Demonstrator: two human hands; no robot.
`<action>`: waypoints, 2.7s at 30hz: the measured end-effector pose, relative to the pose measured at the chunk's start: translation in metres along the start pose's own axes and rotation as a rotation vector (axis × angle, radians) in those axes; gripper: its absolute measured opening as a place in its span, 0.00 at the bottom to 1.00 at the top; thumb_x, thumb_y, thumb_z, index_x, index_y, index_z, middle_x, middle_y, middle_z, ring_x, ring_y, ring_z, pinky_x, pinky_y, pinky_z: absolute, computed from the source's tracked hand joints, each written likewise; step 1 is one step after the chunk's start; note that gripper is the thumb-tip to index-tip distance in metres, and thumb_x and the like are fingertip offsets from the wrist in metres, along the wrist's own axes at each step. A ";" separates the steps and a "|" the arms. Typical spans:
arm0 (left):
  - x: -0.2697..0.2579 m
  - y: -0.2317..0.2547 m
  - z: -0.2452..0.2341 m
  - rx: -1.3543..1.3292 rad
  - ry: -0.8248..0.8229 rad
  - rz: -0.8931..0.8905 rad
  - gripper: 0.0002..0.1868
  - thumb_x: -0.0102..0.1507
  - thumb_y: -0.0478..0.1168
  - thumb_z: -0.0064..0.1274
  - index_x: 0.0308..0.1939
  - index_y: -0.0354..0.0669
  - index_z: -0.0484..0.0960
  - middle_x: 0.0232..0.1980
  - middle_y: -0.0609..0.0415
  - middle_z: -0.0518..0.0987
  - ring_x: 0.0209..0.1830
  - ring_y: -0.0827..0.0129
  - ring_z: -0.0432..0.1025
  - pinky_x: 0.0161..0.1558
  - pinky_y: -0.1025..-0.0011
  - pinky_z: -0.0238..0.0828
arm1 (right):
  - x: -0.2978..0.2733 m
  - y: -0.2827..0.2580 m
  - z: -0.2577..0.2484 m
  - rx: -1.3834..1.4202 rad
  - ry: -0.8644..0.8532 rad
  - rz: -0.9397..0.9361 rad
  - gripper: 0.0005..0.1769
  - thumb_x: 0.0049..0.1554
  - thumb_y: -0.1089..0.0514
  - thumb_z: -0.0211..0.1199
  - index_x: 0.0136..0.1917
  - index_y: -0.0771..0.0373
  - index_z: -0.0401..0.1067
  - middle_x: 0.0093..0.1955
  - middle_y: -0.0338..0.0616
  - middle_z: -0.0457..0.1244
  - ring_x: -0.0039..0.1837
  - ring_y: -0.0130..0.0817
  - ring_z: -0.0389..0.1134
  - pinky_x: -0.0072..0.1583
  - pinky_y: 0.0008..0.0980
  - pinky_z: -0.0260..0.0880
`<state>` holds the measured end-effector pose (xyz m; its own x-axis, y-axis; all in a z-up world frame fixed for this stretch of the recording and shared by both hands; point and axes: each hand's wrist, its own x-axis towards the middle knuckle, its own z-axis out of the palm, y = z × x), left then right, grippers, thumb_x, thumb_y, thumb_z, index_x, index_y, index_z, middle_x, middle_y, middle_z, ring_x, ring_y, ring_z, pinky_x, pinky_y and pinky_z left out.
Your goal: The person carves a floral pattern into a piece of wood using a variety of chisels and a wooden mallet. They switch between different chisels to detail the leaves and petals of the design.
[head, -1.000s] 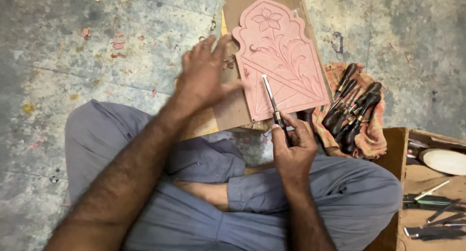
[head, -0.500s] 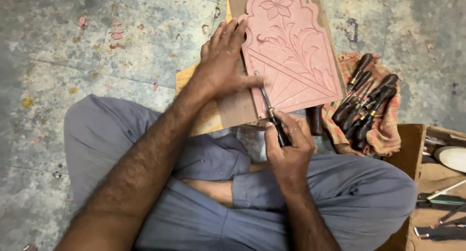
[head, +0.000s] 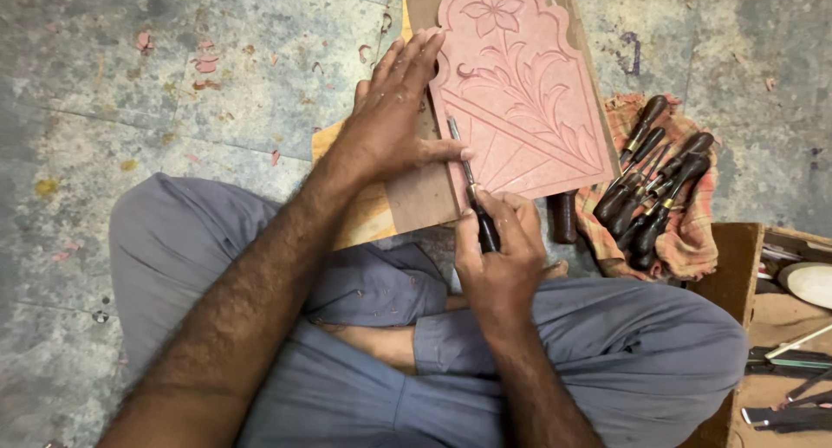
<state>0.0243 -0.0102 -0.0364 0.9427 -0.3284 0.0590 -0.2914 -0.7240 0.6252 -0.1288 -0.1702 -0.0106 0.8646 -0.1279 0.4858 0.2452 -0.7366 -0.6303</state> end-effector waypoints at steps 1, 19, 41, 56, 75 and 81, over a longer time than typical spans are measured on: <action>0.000 0.000 0.000 -0.002 0.002 -0.002 0.77 0.45 0.71 0.76 0.82 0.59 0.38 0.86 0.50 0.42 0.85 0.50 0.35 0.75 0.32 0.36 | 0.001 0.000 0.002 0.005 -0.001 -0.001 0.15 0.55 0.69 0.68 0.56 0.68 0.77 0.51 0.55 0.66 0.52 0.46 0.71 0.52 0.37 0.72; 0.021 -0.011 -0.009 -0.053 -0.024 0.063 0.72 0.44 0.65 0.78 0.80 0.56 0.45 0.83 0.43 0.50 0.84 0.48 0.40 0.76 0.42 0.36 | 0.009 -0.003 0.002 0.041 -0.010 0.064 0.14 0.55 0.69 0.66 0.56 0.69 0.77 0.49 0.52 0.66 0.48 0.41 0.71 0.49 0.34 0.71; 0.029 -0.027 0.014 -0.061 0.127 -0.024 0.41 0.74 0.53 0.52 0.86 0.62 0.48 0.84 0.47 0.62 0.86 0.56 0.55 0.83 0.55 0.52 | -0.002 0.008 -0.015 0.130 0.008 0.131 0.15 0.57 0.69 0.65 0.58 0.68 0.76 0.51 0.46 0.67 0.45 0.29 0.68 0.47 0.27 0.69; 0.022 -0.008 -0.008 0.002 -0.060 0.054 0.83 0.38 0.75 0.75 0.81 0.59 0.35 0.84 0.41 0.46 0.84 0.45 0.38 0.77 0.39 0.40 | -0.002 0.001 -0.006 0.139 -0.041 0.207 0.14 0.56 0.69 0.66 0.56 0.69 0.78 0.49 0.48 0.67 0.47 0.34 0.70 0.48 0.29 0.70; 0.022 -0.002 -0.015 -0.016 -0.069 0.050 0.78 0.41 0.71 0.76 0.80 0.56 0.37 0.82 0.41 0.47 0.83 0.47 0.38 0.76 0.42 0.39 | 0.001 -0.003 -0.007 0.141 -0.016 0.102 0.14 0.57 0.68 0.66 0.57 0.68 0.76 0.51 0.47 0.67 0.51 0.33 0.71 0.53 0.30 0.72; 0.023 -0.007 -0.011 -0.038 -0.066 0.031 0.74 0.48 0.69 0.73 0.82 0.58 0.36 0.84 0.44 0.48 0.85 0.49 0.38 0.77 0.41 0.39 | 0.012 0.002 0.003 0.114 -0.034 0.148 0.14 0.56 0.69 0.66 0.57 0.68 0.78 0.47 0.47 0.66 0.44 0.32 0.67 0.47 0.30 0.69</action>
<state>0.0503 -0.0061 -0.0302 0.9203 -0.3901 0.0282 -0.3124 -0.6899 0.6530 -0.1167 -0.1714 -0.0075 0.9090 -0.2054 0.3627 0.1603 -0.6310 -0.7591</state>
